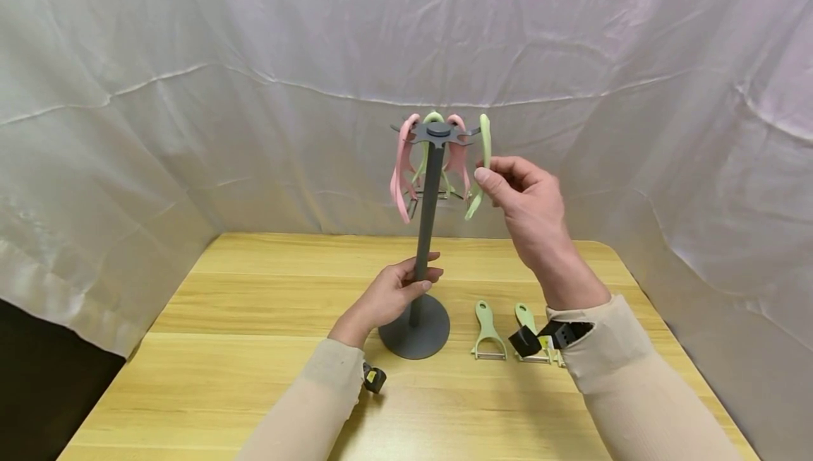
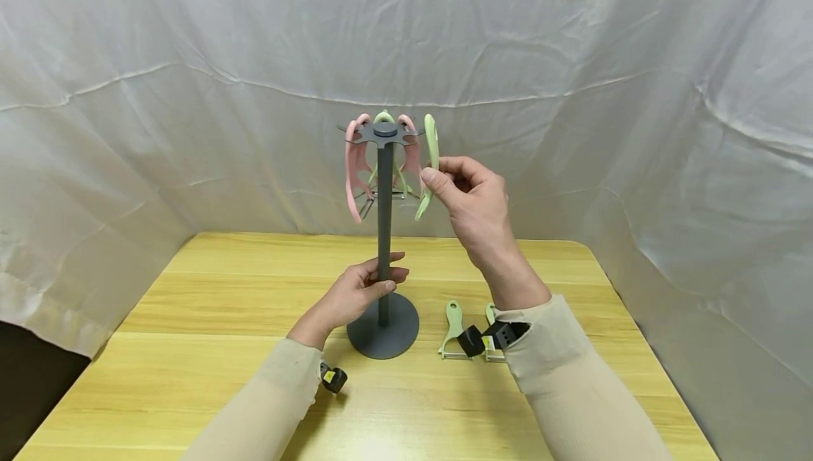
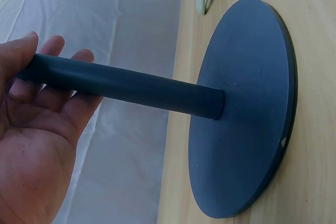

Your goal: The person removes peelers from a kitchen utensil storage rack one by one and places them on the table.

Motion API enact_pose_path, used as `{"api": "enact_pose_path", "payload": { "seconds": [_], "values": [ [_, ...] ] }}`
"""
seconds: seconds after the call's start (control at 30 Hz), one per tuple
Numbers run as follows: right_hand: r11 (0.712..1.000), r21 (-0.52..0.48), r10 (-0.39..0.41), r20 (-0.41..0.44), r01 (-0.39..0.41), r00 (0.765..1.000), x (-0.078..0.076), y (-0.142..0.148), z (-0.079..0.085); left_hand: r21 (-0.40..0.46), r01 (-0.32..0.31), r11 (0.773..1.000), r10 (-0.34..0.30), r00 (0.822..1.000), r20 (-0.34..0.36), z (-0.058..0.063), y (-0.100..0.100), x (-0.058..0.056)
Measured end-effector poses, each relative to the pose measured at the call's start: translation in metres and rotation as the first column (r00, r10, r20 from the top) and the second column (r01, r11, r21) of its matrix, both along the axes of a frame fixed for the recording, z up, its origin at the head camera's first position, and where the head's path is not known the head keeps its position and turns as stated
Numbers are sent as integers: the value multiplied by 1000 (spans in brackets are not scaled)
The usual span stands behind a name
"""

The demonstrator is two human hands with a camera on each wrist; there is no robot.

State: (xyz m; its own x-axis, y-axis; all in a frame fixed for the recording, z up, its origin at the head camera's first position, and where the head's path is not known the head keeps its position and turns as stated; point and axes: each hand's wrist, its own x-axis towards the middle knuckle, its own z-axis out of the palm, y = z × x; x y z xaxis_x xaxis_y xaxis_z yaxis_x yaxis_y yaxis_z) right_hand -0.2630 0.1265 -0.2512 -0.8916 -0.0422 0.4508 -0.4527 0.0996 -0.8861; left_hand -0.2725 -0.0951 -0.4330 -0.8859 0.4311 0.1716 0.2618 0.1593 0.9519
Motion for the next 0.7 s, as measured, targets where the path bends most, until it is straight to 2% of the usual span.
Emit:
{"api": "enact_pose_path", "payload": {
  "seconds": [0.4,0.57,0.7],
  "values": [
    [1000,-26,-7,26,7,1000,5,5,-12,-3,-4,1000,4,1000,-8,-2,0,-2],
    [999,-3,-36,49,37,998,8,8,-19,-3,-5,1000,5,1000,-14,-2,0,-2],
    [997,42,-69,100,66,993,11,15,-28,-1,-3,1000,3,1000,-13,-2,0,-2]
  ]
}}
